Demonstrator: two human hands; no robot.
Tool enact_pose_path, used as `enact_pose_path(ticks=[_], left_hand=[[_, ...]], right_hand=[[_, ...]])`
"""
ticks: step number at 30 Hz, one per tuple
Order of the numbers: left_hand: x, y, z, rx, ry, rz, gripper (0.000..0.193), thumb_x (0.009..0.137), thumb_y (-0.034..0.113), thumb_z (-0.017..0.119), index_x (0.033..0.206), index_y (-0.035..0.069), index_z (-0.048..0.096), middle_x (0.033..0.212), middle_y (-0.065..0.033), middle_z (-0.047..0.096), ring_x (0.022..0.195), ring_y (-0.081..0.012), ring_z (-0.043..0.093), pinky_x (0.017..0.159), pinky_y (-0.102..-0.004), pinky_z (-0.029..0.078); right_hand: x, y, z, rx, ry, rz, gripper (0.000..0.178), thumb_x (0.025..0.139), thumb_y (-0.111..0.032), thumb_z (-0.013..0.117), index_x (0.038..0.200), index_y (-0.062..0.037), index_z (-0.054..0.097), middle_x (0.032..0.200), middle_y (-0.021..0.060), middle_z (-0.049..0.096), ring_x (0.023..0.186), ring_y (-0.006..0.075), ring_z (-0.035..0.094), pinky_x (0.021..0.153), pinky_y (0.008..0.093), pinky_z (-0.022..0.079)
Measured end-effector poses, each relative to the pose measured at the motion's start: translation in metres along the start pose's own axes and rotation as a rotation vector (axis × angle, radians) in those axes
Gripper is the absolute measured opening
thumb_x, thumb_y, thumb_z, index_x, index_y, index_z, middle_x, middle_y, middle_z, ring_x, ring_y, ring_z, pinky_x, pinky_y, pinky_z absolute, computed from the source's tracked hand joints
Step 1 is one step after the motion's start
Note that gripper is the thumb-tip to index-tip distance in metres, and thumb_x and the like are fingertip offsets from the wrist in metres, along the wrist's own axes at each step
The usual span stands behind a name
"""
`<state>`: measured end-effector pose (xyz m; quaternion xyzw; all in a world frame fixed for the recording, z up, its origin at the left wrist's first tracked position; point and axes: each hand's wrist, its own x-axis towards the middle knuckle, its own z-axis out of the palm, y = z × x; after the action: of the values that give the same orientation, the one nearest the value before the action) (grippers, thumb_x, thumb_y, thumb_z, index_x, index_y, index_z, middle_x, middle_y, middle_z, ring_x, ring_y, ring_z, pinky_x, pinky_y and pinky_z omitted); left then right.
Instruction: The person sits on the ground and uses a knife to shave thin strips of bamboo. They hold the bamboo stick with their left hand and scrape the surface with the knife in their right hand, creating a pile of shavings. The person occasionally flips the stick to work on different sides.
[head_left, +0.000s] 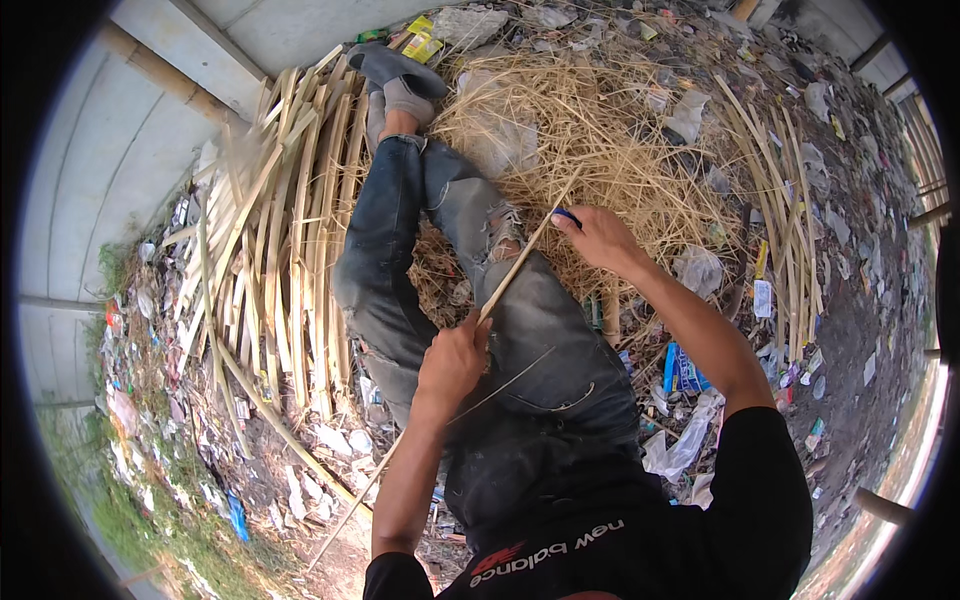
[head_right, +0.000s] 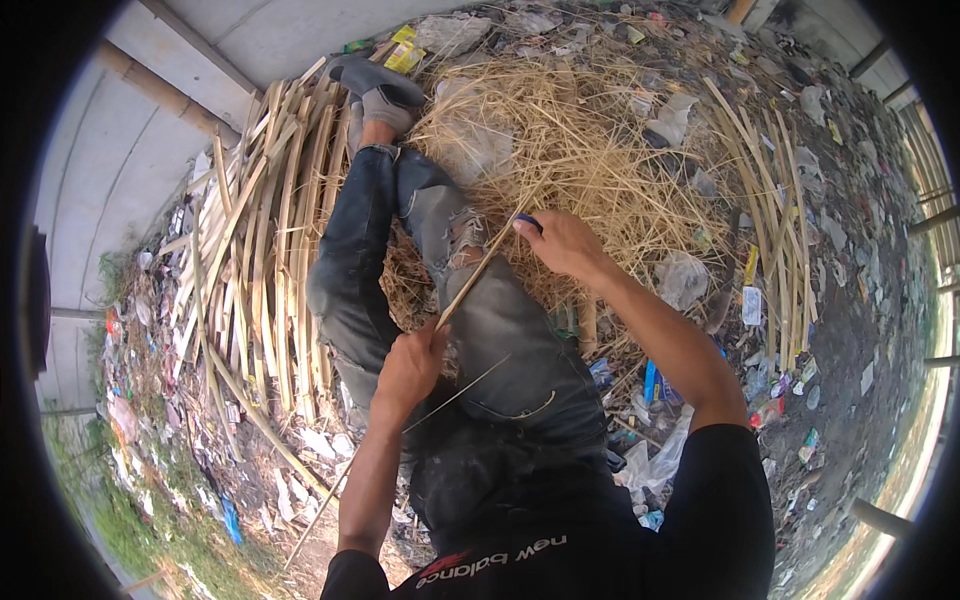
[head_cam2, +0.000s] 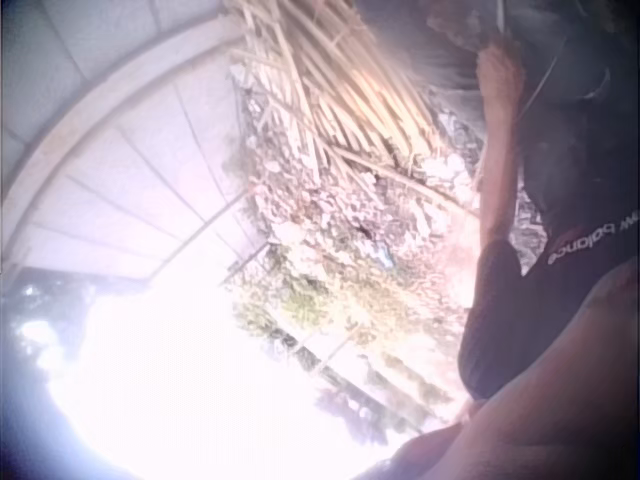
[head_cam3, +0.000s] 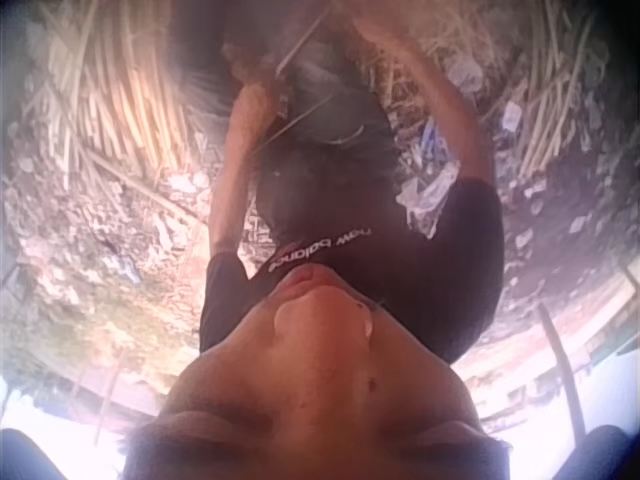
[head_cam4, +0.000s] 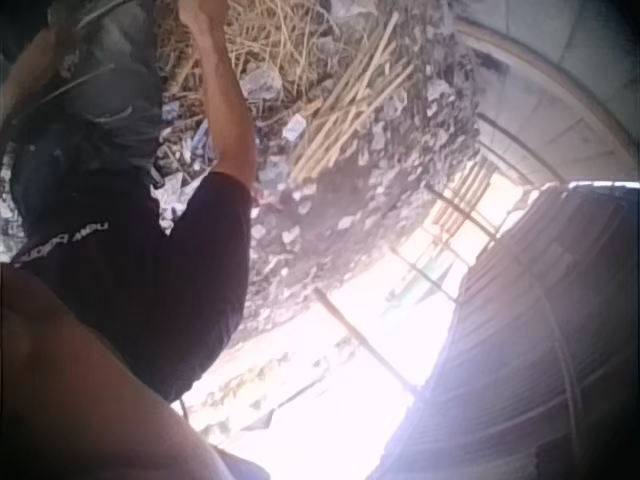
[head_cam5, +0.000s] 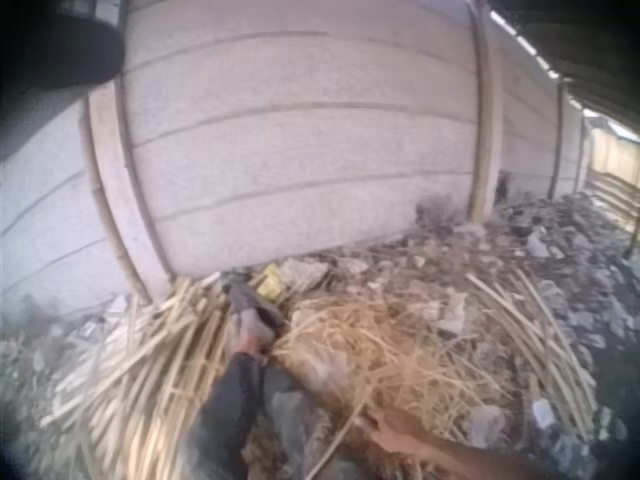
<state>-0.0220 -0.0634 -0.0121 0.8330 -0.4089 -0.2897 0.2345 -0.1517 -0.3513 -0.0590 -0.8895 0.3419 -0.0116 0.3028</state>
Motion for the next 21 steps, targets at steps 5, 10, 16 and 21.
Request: enact_pose_path(ticks=[5, 10, 16, 21], left_hand=[[0.004, -0.003, -0.001, 0.101, -0.020, 0.003, 0.037, 0.108, 0.035, 0.053, 0.126, 0.006, 0.066, 0.083, -0.0307, 0.070, 0.085, -0.0520, 0.069, 0.077, -0.0615, 0.054], [-0.032, -0.039, -0.015, 0.122, 0.004, 0.031, 0.038, 0.107, 0.035, 0.055, 0.130, 0.006, 0.067, 0.081, -0.0313, 0.069, 0.084, -0.0525, 0.068, 0.077, -0.0610, 0.054], [-0.049, -0.041, -0.028, 0.085, -0.044, -0.030, 0.037, 0.107, 0.034, 0.056, 0.131, 0.008, 0.067, 0.082, -0.0314, 0.068, 0.085, -0.0529, 0.066, 0.076, -0.0593, 0.054], [-0.044, -0.035, -0.025, 0.123, -0.034, -0.032, 0.038, 0.107, 0.035, 0.056, 0.134, 0.011, 0.066, 0.082, -0.0310, 0.069, 0.085, -0.0525, 0.067, 0.077, -0.0592, 0.054]], right_hand=[[-0.044, -0.037, 0.022, -0.002, -0.043, -0.270, 0.054, 0.109, -0.050, 0.049, 0.091, -0.0011, 0.065, 0.071, 0.0212, 0.064, 0.071, 0.0426, 0.065, 0.068, 0.0535, 0.050], [0.015, 0.044, -0.024, 0.117, 0.094, 0.228, 0.059, 0.109, -0.052, 0.046, 0.091, 0.0009, 0.065, 0.072, 0.0198, 0.065, 0.070, 0.0405, 0.066, 0.069, 0.0525, 0.050], [0.020, 0.109, -0.049, 0.214, 0.226, 0.480, 0.067, 0.107, -0.060, 0.046, 0.098, 0.0018, 0.068, 0.083, 0.0189, 0.067, 0.079, 0.0333, 0.067, 0.076, 0.0475, 0.049], [-0.011, 0.065, -0.020, 0.367, 0.253, 0.193, 0.050, 0.109, -0.045, 0.053, 0.133, -0.0027, 0.061, 0.090, 0.0183, 0.070, 0.088, 0.0333, 0.068, 0.083, 0.0426, 0.050]])
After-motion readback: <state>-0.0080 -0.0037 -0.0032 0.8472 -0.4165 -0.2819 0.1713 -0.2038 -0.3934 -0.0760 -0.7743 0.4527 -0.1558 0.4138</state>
